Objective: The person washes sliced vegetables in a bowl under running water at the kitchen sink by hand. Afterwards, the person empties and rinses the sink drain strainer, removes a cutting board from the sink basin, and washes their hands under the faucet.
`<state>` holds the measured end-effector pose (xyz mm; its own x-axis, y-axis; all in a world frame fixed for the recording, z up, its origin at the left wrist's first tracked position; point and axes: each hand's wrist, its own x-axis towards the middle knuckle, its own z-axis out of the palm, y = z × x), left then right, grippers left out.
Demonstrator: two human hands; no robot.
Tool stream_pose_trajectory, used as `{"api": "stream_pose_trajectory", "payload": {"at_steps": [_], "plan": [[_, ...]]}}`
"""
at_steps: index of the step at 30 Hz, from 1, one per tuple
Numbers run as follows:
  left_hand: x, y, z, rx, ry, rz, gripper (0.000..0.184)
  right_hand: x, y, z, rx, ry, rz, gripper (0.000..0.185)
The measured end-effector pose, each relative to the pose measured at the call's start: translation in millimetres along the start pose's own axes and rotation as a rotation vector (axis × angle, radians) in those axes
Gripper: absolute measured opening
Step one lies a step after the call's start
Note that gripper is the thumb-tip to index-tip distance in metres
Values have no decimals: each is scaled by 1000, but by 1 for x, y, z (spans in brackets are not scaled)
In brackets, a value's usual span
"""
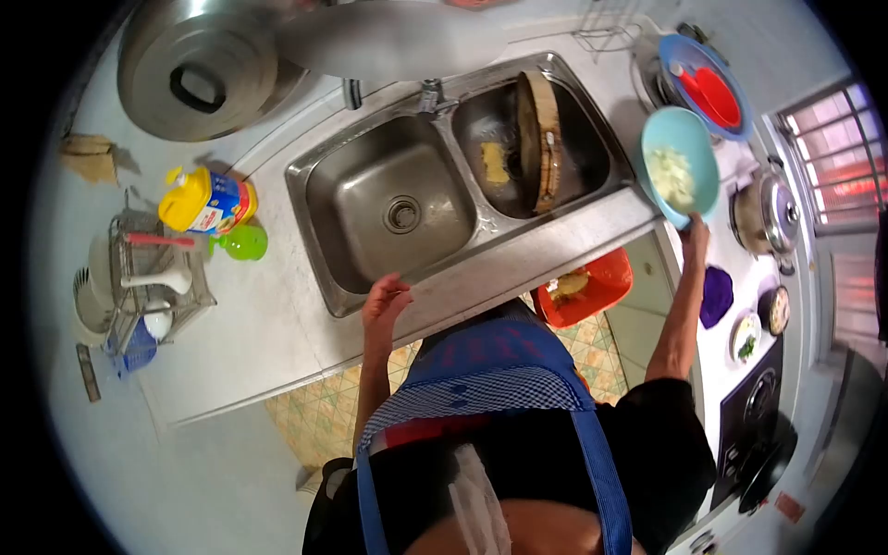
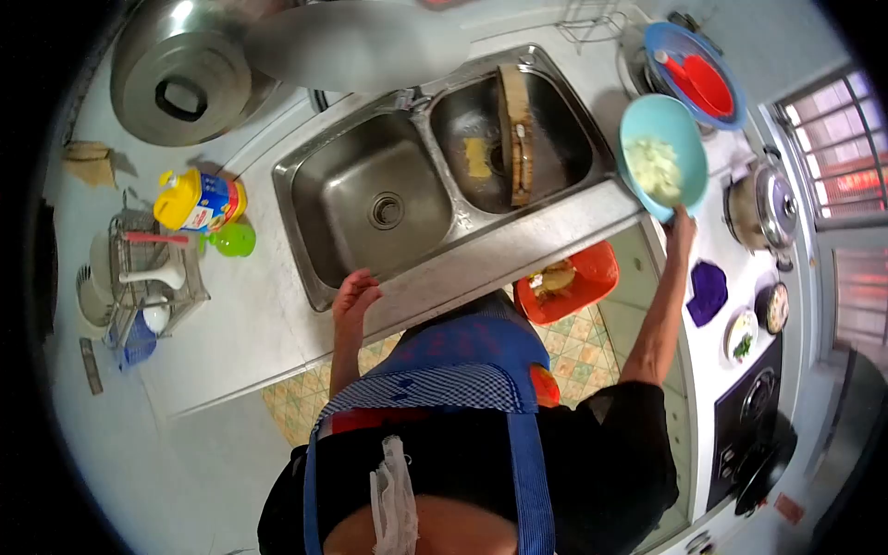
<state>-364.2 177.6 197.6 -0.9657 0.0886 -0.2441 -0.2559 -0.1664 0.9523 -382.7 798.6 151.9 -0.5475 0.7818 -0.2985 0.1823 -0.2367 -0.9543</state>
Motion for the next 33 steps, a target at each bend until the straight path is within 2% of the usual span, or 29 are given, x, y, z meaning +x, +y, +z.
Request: {"api": "stream_pose_trajectory", "payload": {"at_steps": [1, 2, 5, 7, 9, 10, 12, 13, 14, 15, 16, 17, 18, 19, 20, 21, 22, 24, 25, 26, 27, 28, 29, 31, 33], "plan": [[1, 4, 7, 2, 22, 4, 34, -20, -9, -1, 21, 27, -92, 38], [3, 13, 18, -6, -10, -12, 34, -42, -27, -1, 39, -61, -205, 38], [17, 16, 49, -13, -130, -29, 35, -106, -84, 11, -141, -169, -284, 37], [23, 23, 80, -35, -348, -101, 38, -142, -106, 32, -229, -222, -326, 36], [23, 22, 106, -144, -511, -139, 45, -167, -97, 65, -210, -311, -327, 40], [22, 25, 118, -147, -501, -129, 45, -177, -92, 85, -319, -389, -247, 42], [13, 27, 131, -317, -483, -352, 50, -224, -78, 139, -442, -467, -111, 46], [8, 23, 132, -325, -454, -346, 50, -222, -27, 156, -298, -602, -211, 45], [5, 23, 132, -367, -338, -391, 50, -249, -21, 183, -154, -731, -164, 43], [5, 25, 127, -412, -228, -430, 50, -267, -6, 201, -191, -785, -30, 40], [3, 22, 117, -429, -207, -415, 50, -279, 28, 210, -136, -830, 66, 39], [6, 17, 104, -579, -117, -410, 47, -295, 47, 221, -110, -846, 187, 36], [11, 12, 88, -723, -32, -401, 43, -309, 72, 234, -61, -848, 180, 36], [7, -17, 65, -731, -17, -393, 43, -328, 78, 239, -68, -865, 183, 36], [2, -56, 40, -396, -26, -167, 38, -342, 79, 246, -122, -901, 224, 35], [-4, -61, 18, -229, -39, -66, 35, -352, 80, 253, -178, -928, 266, 33], [-11, -53, -1, -62, -36, 35, 33, -357, 88, 255, -234, -1045, 251, 40], [-15, -35, -38, 212, -96, 3, 35, -327, 79, 281, -401, -1267, 324, 48], [-12, -30, -54, 299, -125, -4, 35, -311, 69, 302, -554, -1186, 95, 50], [-3, -41, -69, -166, 80, -218, 36, -295, 53, 326, -705, -1094, -133, 52], [4, -46, -80, -633, 289, -431, 36, -285, 28, 350, -674, -961, -513, 50], [9, -41, -90, -644, 287, -439, 36, -256, 17, 374, -785, -886, -774, 50], [14, -32, -98, -598, 258, -412, 38, -220, 21, 400, -746, -700, -1258, 49], [23, -20, -107, -556, 239, -379, 40, -165, 20, 446, -1070, -414, -1511, 49], [33, -16, -105, -635, 179, -331, 42, -147, 9, 468, -1429, -531, -1271, 47]]}}
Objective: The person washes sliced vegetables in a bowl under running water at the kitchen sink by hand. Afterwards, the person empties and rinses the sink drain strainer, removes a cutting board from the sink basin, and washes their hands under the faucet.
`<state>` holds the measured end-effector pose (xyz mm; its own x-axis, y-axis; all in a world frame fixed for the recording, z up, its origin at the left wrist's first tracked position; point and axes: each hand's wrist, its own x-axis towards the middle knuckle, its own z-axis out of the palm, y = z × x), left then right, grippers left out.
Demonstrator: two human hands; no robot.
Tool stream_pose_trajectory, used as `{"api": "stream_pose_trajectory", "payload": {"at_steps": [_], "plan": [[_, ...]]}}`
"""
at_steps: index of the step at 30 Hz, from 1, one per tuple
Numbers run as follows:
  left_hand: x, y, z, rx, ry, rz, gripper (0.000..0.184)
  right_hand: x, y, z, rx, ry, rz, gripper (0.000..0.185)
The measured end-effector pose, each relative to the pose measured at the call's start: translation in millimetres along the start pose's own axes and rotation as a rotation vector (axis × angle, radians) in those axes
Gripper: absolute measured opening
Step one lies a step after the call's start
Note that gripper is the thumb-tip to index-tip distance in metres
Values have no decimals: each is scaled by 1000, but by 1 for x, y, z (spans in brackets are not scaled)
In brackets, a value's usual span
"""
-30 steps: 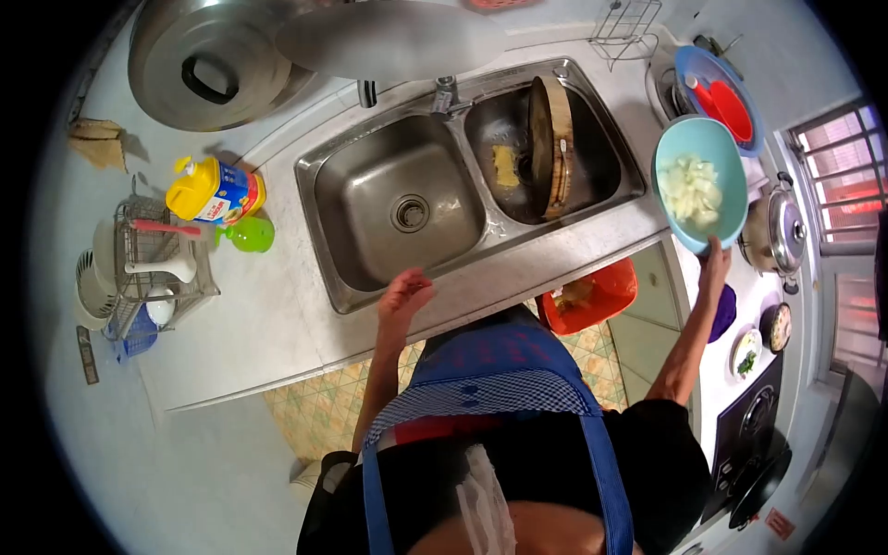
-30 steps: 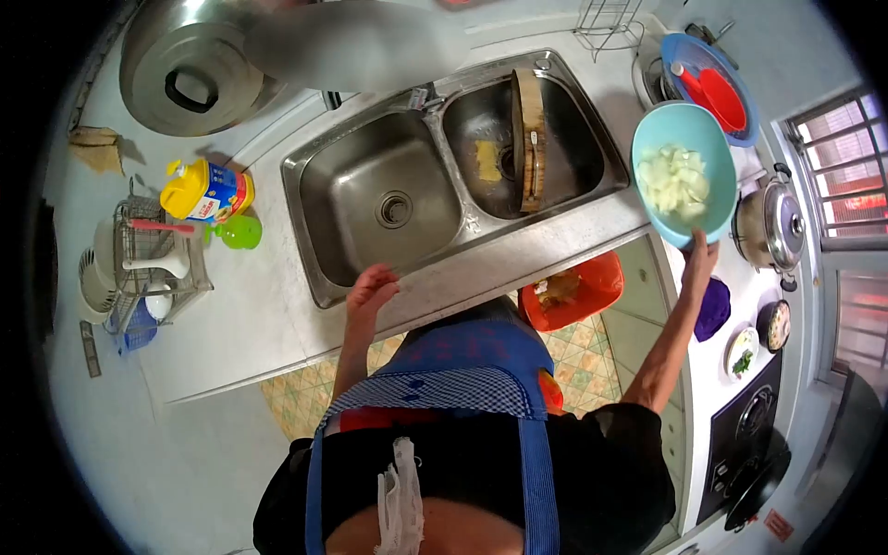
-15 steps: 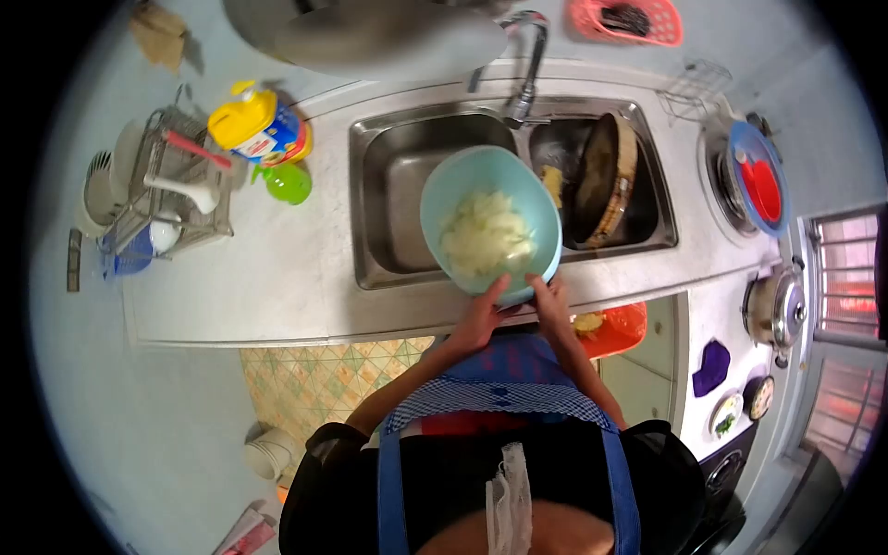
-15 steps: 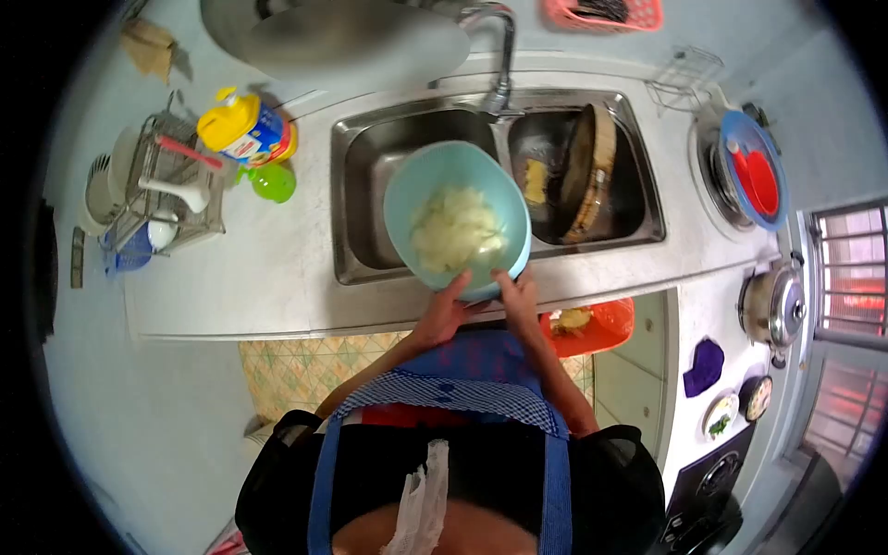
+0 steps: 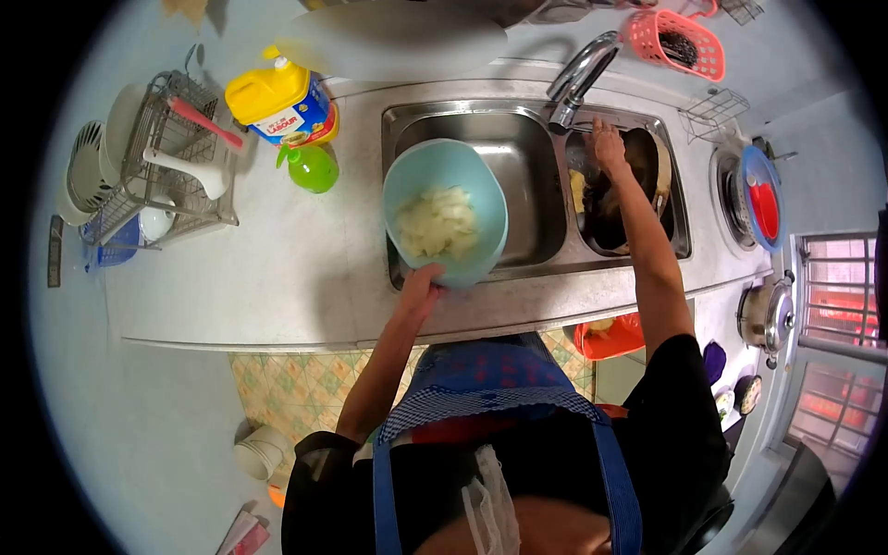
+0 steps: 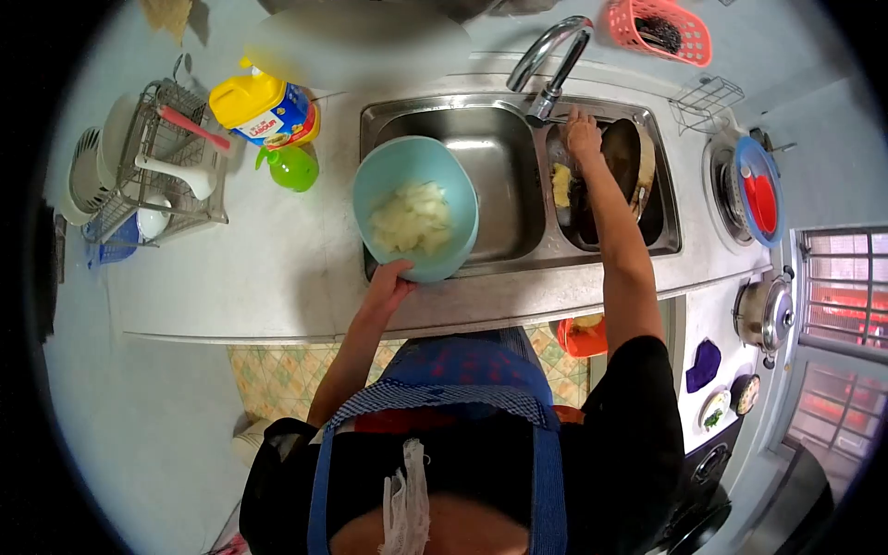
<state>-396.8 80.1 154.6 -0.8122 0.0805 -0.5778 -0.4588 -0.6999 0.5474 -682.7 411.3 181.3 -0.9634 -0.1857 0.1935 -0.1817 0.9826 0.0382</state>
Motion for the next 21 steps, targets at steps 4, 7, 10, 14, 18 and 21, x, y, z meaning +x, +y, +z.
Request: {"api": "stream_pose_trajectory", "payload": {"at_steps": [4, 7, 10, 14, 18, 21], "plan": [[16, 0, 16, -3, 60, -27, 45, 16, 3, 8, 79, -321, 96, 43], [38, -2, 32, -5, -35, -23, 45, 10, 1, 36, 70, -258, 149, 38], [63, 1, 51, -9, -63, -72, 45, 4, -18, 22, 25, -264, 178, 34], [86, 5, 69, 49, -69, -139, 39, -30, -87, -53, -38, -144, -277, 25], [105, 2, 65, 237, -147, -234, 30, -73, -139, -37, 110, -425, -913, 55], [96, -1, 64, 223, -195, -300, 24, -69, -143, 0, 198, -231, -950, 51]]}}
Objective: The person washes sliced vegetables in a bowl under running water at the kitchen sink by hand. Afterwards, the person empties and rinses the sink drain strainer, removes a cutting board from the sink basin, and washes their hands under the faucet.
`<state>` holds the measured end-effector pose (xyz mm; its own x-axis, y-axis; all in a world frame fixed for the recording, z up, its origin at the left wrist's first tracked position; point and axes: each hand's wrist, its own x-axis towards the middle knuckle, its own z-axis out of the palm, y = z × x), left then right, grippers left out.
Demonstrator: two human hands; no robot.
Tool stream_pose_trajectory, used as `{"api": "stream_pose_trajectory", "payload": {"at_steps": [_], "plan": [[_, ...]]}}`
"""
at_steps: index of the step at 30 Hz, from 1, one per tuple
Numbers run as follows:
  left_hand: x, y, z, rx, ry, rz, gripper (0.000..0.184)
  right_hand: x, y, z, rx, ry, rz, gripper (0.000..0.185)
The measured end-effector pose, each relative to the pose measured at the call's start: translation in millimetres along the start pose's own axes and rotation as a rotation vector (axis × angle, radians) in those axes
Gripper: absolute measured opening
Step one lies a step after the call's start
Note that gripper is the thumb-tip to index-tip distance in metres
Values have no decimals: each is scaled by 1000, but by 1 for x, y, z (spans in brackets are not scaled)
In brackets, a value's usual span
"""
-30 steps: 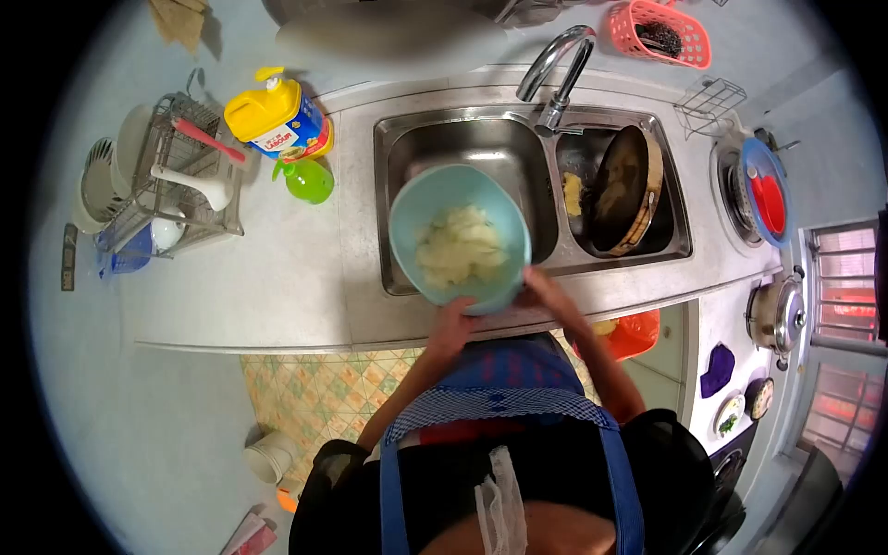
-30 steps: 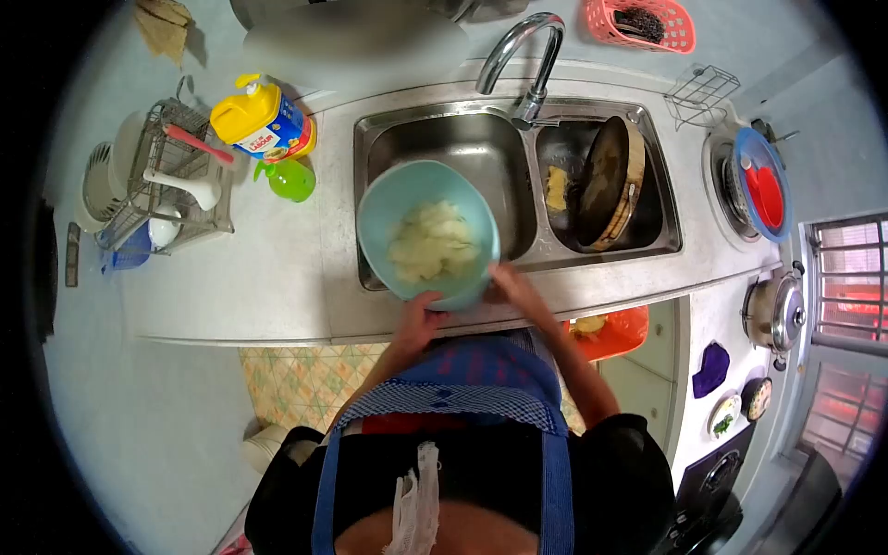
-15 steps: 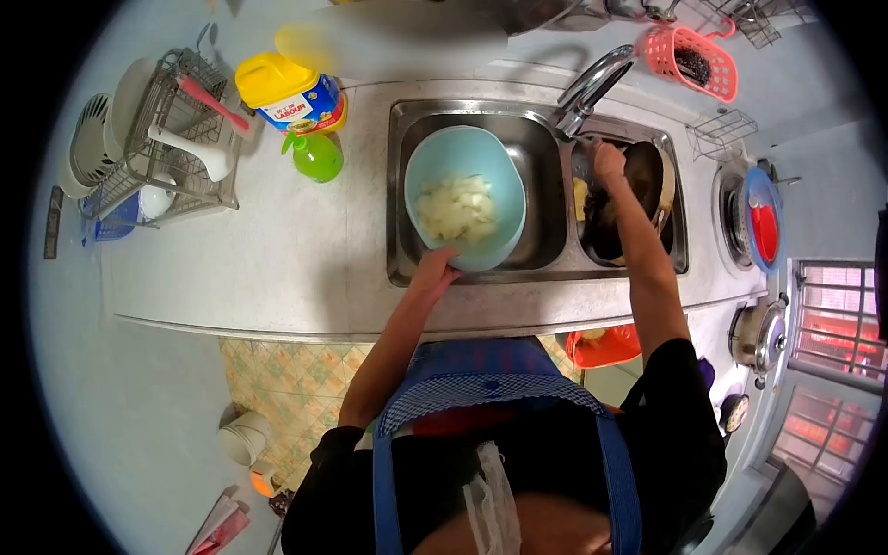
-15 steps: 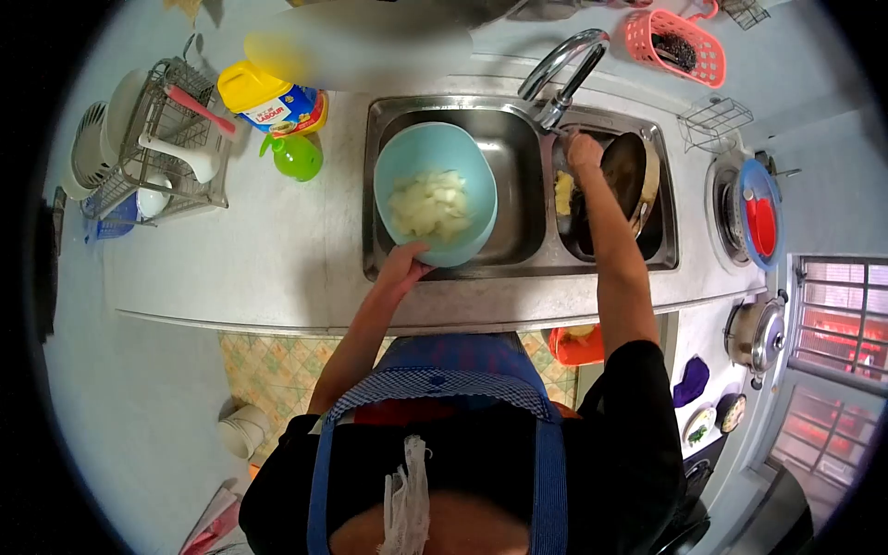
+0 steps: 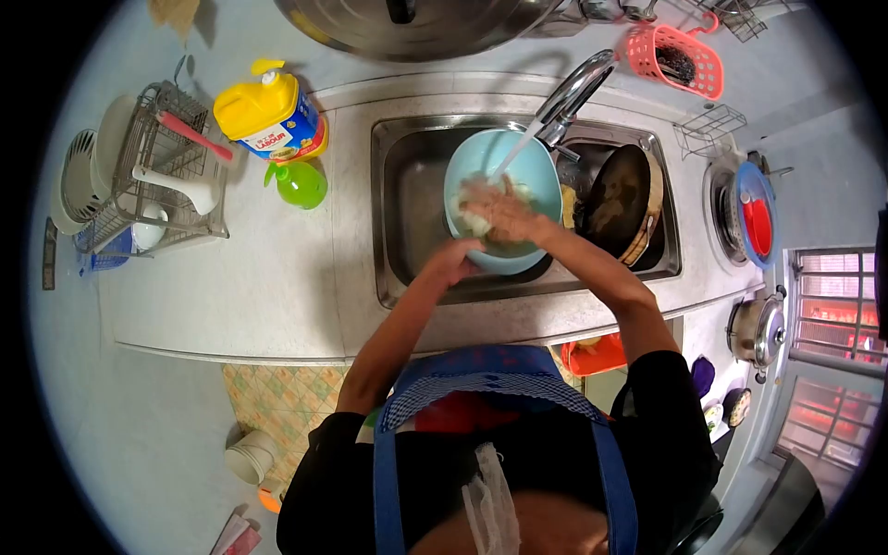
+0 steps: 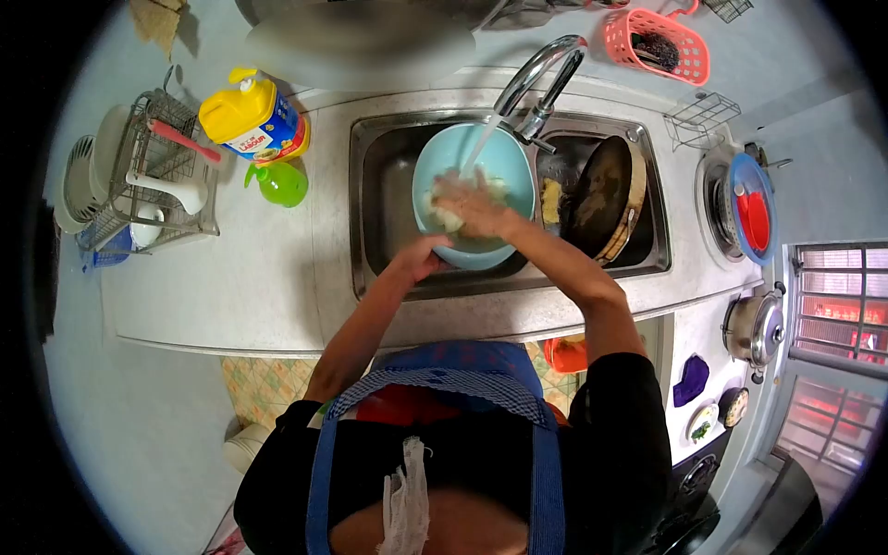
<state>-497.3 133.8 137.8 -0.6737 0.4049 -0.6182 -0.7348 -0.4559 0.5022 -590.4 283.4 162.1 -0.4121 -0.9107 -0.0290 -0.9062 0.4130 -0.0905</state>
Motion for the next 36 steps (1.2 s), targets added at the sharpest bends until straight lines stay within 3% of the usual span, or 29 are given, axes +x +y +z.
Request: {"api": "stream_pose_trajectory", "payload": {"at_steps": [2, 3, 4, 6, 8, 12, 14, 15, 17, 18, 19, 20, 22, 24, 25, 26, 28, 30, 33, 34, 36], "plan": [[-13, 5, 5, -26, -4, 8, 24, 9, 10, -26, -28, -207, 290, 48], [-18, 8, 6, -53, -8, 15, 24, 16, 26, 1, -29, -207, 290, 48], [-15, 8, 2, -55, -8, 14, 24, 22, 47, 54, 34, -161, 512, 47], [-5, 9, -7, -72, 13, 44, 28, 26, 64, 68, 87, -113, 726, 46], [-12, 14, -5, -74, 46, 58, 30, 28, 61, 23, 432, -409, 757, 47], [-23, 24, 0, -78, 81, 52, 34, 12, 3, -10, 734, -233, 526, 45], [-11, 17, -10, -44, 52, 33, 35, 15, -19, -16, 332, -31, 17, 45], [-13, 19, -9, -3, 25, 16, 35, 16, -17, -19, 333, -30, 18, 45], [-18, 17, -7, -7, 35, 31, 34, 26, -3, -25, -96, -199, 249, 39], [-22, 18, -4, -14, 47, 47, 32, 22, 27, 21, -142, 153, 115, 34], [-23, 17, -5, -15, 50, 50, 32, 26, 35, 18, -141, 155, 111, 34], [-24, 15, -6, 4, 71, 67, 31, 29, 38, 12, 143, -12, 387, 32], [-28, 20, -1, 23, 89, 88, 30, 31, 48, 16, 424, -183, 656, 29], [-33, 21, 5, -25, 111, 103, 30, 26, 56, 34, 405, 124, 697, 39], [-30, 21, 3, -29, 111, 103, 30, 23, 62, 39, 405, 120, 695, 39], [-26, 22, -3, -4, 92, 80, 30, 21, 69, 44, 293, -130, 633, 41], [-24, 22, -7, 23, 72, 55, 30, 13, 59, 38, 181, -376, 564, 44], [-22, 23, -5, 9, 40, 89, 30, -4, 17, 4, 379, -2, 157, 48], [-15, 12, -5, -13, 40, 32, 32, 8, -18, -3, 334, -10, 83, 57], [-19, 11, -3, -8, 39, 27, 32, 12, -22, -21, -66, 10, 95, 47], [-27, 10, 0, -105, 7, 18, 35, 19, 0, -3, -11, -67, 216, 50]]}}
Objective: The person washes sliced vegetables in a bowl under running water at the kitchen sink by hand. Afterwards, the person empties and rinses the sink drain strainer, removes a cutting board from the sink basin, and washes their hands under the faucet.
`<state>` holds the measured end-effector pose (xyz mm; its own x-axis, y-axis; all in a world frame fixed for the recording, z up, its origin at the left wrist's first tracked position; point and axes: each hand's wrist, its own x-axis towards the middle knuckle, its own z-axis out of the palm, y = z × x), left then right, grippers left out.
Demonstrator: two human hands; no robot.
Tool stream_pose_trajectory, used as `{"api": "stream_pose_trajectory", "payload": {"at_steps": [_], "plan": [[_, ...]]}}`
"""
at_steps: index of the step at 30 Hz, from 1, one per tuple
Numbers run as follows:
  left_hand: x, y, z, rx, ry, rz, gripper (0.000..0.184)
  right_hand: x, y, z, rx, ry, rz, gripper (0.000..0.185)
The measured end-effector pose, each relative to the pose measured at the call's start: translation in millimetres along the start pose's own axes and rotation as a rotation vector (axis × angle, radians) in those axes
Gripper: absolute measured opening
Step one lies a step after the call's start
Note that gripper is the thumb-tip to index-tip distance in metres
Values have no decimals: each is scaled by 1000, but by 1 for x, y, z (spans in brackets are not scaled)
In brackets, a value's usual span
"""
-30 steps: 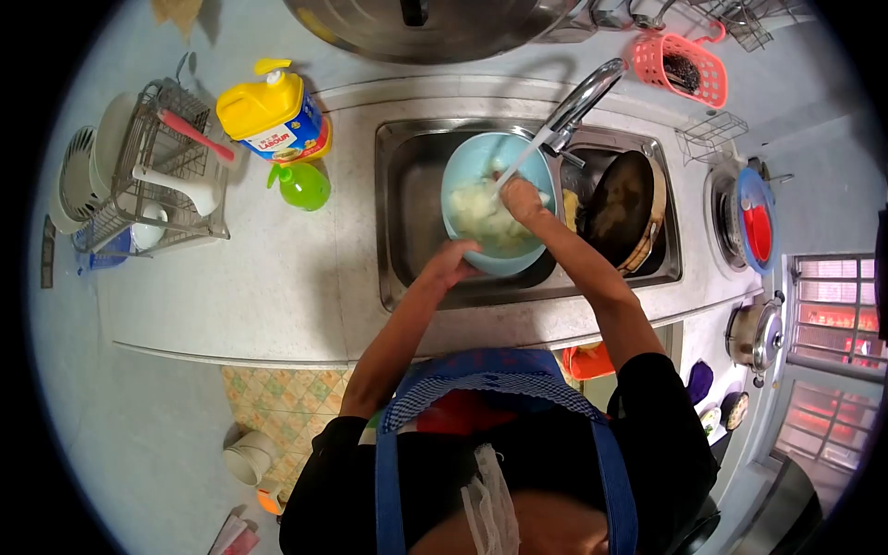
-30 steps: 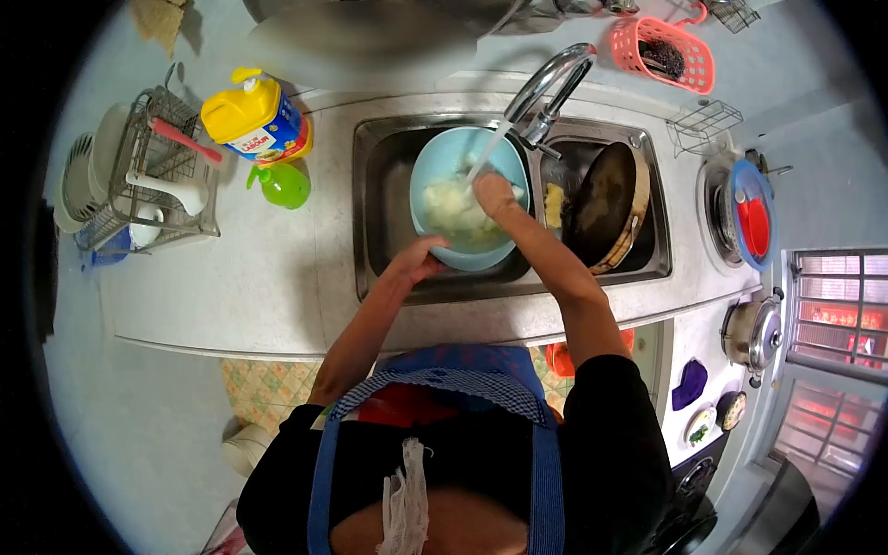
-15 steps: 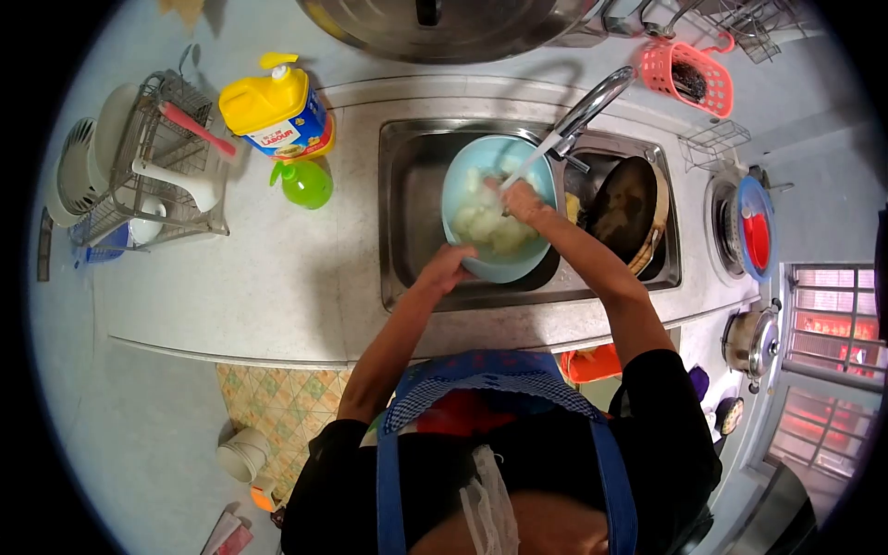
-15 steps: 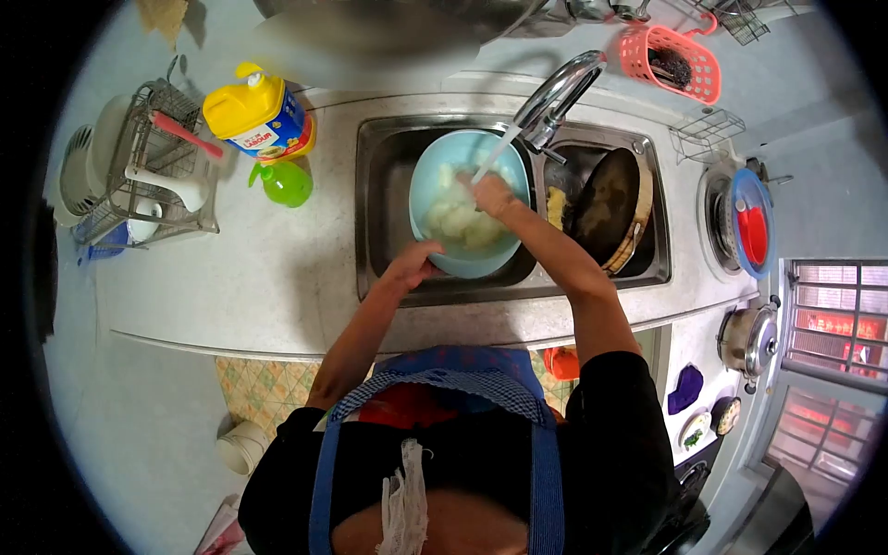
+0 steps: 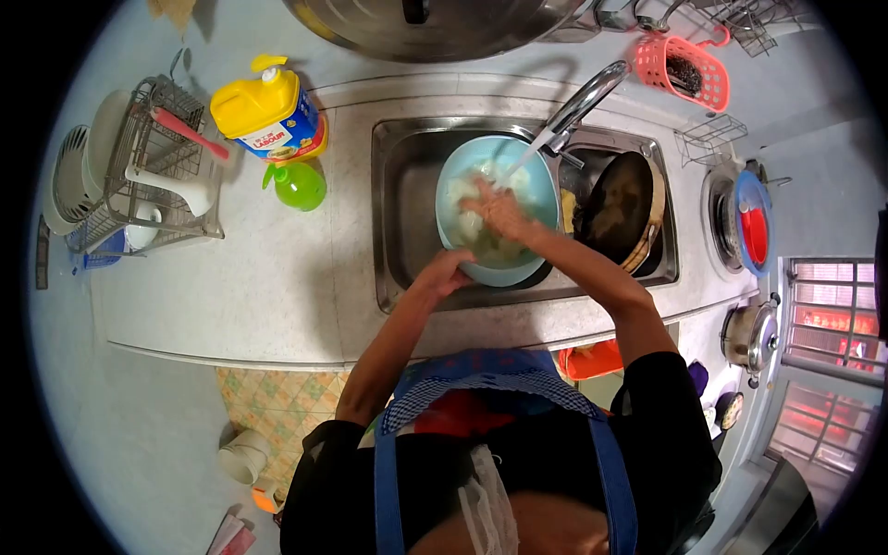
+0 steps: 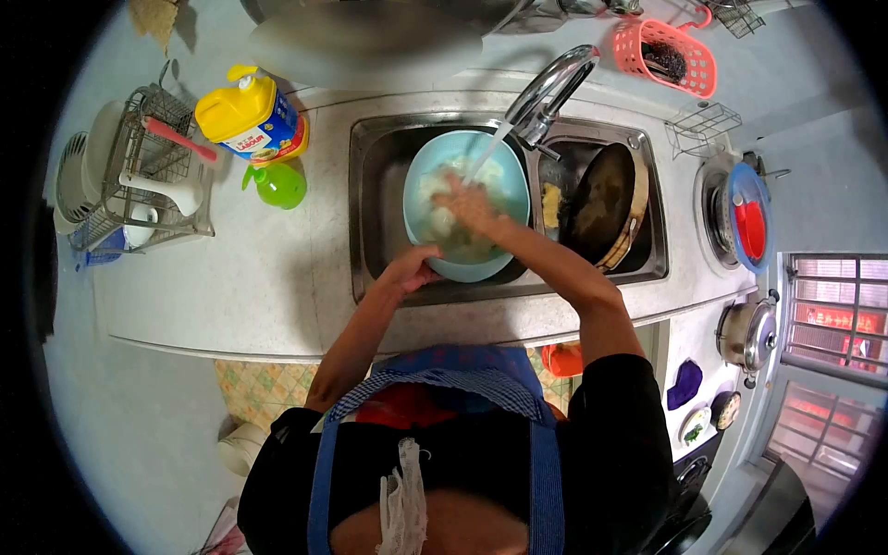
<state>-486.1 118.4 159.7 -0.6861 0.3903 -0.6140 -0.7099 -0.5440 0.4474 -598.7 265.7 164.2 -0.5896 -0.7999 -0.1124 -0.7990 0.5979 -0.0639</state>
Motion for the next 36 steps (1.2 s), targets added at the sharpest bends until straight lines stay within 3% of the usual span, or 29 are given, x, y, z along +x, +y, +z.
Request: {"api": "stream_pose_trajectory", "payload": {"at_steps": [1, 3, 5, 6, 8, 9, 11, 12, 15, 16, 19, 20, 21, 23, 25, 28, 30, 31, 33, 34, 36], "plan": [[-3, 1, -1, 3, 4, -2, 35, 8, 13, 17, 47, -83, 112, 53], [-5, 6, -3, -19, 21, -4, 36, 13, 27, 39, 53, -27, 49, 47], [-10, 10, 1, -6, 41, 1, 36, 11, 18, 24, 233, -287, 229, 47], [-12, 11, 3, 4, 62, 2, 37, 8, 12, 19, 233, -289, 228, 47], [-6, 7, -4, 31, 24, 13, 37, 0, -5, 11, 321, -360, 27, 44], [-3, 3, -7, 61, -15, 25, 37, -1, -14, 4, 325, -365, 28, 44], [0, -4, -10, 51, -8, 5, 37, -1, -32, -15, 390, -87, -144, 43], [-2, -5, -9, 43, -1, -7, 36, 1, -31, -32, 307, -83, -181, 45], [-15, -1, -9, 64, 90, 2, 34, 6, -13, -22, 74, -82, -12, 47], [-18, 2, -11, 70, 92, -2, 34, 4, -8, -24, 164, -211, 112, 59], [-17, 10, -17, 75, 130, 49, 32, -13, -15, -36, 261, -380, 166, 74], [-12, 8, -20, 65, 129, 41, 33, -18, -20, -33, 249, -408, 60, 86], [-5, 6, -23, 56, 125, 33, 33, -19, -23, -19, 245, -407, 63, 86], [5, -9, -30, 61, 95, 11, 34, -16, -34, 14, 536, -306, 120, 85], [1, -16, -27, 64, 77, -16, 34, -10, -41, 26, 540, -225, 198, 74], [-11, -18, -24, 28, 162, -44, 37, 20, -24, 45, 307, -135, 254, 55], [-13, -21, -27, -59, 134, -6, 37, 34, -4, 28, 187, -205, 349, 42], [-15, -18, -25, -58, 134, -5, 37, 37, 10, 36, 187, -204, 349, 42], [-20, -11, -22, 71, 129, -10, 37, 34, 23, 39, 308, 255, 341, 44], [-20, -8, -20, 68, 127, -13, 37, 34, 24, 32, 324, 110, 393, 44], [-17, -2, -17, 76, 71, 25, 38, 25, -12, 32, 326, 202, 316, 43]]}}
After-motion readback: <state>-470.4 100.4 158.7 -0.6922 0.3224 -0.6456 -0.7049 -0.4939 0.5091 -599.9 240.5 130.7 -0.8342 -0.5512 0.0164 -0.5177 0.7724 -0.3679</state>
